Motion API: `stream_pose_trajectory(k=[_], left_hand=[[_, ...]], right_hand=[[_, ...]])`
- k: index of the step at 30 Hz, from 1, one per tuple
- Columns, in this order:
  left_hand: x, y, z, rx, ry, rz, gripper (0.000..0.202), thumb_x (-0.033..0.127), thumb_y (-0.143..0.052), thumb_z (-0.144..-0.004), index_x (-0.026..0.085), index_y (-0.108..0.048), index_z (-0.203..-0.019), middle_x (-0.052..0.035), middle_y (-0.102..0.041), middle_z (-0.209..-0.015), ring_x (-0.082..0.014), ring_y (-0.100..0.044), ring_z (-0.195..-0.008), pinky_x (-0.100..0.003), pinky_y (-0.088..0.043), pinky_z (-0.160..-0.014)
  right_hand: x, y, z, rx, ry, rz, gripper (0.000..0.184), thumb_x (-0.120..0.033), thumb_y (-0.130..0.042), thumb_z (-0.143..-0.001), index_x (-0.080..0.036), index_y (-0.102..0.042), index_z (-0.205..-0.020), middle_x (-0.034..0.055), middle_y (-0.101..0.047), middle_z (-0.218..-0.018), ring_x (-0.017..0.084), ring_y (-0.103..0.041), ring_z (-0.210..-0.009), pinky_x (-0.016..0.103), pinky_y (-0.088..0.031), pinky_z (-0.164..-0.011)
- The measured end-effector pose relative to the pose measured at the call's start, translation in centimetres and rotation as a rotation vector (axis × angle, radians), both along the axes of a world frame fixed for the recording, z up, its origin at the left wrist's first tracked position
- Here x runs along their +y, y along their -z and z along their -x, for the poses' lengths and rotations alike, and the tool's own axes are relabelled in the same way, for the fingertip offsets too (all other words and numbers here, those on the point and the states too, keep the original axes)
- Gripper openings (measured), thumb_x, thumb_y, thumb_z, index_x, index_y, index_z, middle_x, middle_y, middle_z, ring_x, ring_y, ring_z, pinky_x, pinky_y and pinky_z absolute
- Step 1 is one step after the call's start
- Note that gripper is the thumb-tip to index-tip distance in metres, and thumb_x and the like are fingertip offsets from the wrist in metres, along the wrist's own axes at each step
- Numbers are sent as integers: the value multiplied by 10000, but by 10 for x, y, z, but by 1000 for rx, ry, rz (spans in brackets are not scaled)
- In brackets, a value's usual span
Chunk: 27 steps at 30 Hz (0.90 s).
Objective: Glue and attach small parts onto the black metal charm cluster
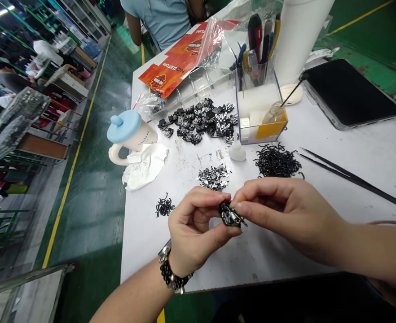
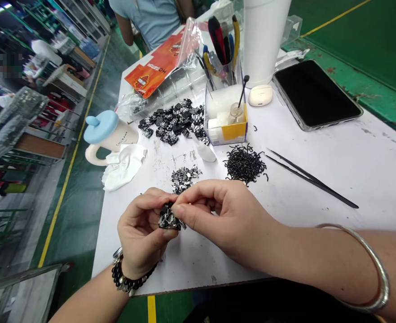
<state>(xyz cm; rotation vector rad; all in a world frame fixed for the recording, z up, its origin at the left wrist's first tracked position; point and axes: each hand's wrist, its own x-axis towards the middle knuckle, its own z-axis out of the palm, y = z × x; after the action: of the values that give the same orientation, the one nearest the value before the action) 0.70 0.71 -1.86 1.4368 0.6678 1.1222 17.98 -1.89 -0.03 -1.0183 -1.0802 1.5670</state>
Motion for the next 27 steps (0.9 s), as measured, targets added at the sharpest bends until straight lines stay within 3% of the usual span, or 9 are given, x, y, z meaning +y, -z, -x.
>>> stream_pose_trajectory(k=[9,17,27], left_hand=[[3,-2,-1,-46,69,-34,366,105,-777,-675,177,-654,-1012,-26,-646,-961,-103,-631,-906,-162,-550,-794],[4,-8,0,33,60,-175,401,123,-793,-658,203,-645,-1021,-27,-633,-965,-107,-633,-870,-167,-545,-766],[-1,-11,2,98,25,-199,395,210,-817,-641,234,-634,-991,-33,-642,-934,-132,-639,-797,-193,-531,-640]], right_hand=[[-6,2,5,-148,59,-50,114,-288,-601,-814,-215,-674,-768,19,-657,-710,141,-591,-661,223,-439,-525],[-7,0,4,-281,94,-315,137,-201,-564,-827,-186,-670,-742,-9,-591,-599,78,-533,-536,173,-423,-481],[-10,5,5,-171,21,-350,79,-160,-563,-839,-190,-618,-793,-22,-555,-636,61,-524,-565,137,-441,-530]])
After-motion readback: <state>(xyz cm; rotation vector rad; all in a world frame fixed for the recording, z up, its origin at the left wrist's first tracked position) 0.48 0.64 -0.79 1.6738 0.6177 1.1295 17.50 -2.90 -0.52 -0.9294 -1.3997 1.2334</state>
